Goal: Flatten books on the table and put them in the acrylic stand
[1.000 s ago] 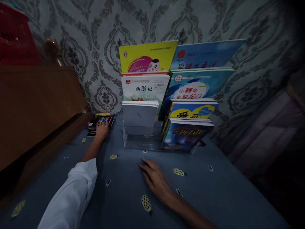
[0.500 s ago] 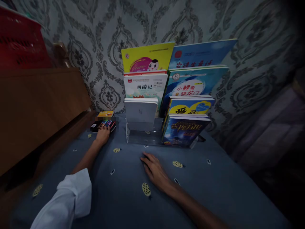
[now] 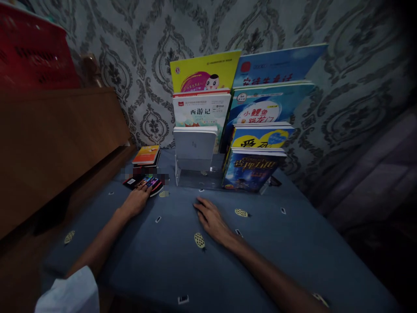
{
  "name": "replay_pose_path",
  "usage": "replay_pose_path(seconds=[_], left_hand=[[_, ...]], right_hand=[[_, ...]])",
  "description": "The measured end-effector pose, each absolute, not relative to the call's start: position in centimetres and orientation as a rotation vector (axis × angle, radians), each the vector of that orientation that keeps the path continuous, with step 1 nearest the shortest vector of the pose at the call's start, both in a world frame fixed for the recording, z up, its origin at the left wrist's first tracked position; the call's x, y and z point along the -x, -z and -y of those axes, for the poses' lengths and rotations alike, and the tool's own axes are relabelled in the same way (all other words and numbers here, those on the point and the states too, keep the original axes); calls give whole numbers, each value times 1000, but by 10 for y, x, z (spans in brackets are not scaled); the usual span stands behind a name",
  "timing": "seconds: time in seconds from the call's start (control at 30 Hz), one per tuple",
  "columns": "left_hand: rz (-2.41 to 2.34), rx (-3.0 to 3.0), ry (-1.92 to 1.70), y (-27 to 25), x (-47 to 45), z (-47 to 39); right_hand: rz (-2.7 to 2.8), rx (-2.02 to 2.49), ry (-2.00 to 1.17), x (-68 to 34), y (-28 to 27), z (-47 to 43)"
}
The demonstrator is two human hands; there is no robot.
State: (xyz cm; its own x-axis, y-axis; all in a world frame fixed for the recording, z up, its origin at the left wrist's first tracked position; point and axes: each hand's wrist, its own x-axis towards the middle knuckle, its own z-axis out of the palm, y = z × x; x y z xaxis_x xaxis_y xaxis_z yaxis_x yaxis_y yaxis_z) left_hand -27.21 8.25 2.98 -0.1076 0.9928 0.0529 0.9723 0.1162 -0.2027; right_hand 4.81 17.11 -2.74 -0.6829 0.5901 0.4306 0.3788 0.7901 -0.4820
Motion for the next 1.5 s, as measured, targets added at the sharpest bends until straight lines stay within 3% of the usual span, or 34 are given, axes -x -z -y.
replay_pose_path(seconds=[0.53,0.87,1.1,1.5], left_hand=[[1648,2501,-145,-18,158,41],[1315,2935,40,-39,131,-26],[1312,3030,191,-42,115,-43],[1279,3090,225,-27,126,-46]], right_hand=[[2250,720,-714,-49,21,-171],[2262,846,-365,-72,1,-165],[2592,405,-628,-46,-14,-144],[2590,725,-590,-73,1,-186]])
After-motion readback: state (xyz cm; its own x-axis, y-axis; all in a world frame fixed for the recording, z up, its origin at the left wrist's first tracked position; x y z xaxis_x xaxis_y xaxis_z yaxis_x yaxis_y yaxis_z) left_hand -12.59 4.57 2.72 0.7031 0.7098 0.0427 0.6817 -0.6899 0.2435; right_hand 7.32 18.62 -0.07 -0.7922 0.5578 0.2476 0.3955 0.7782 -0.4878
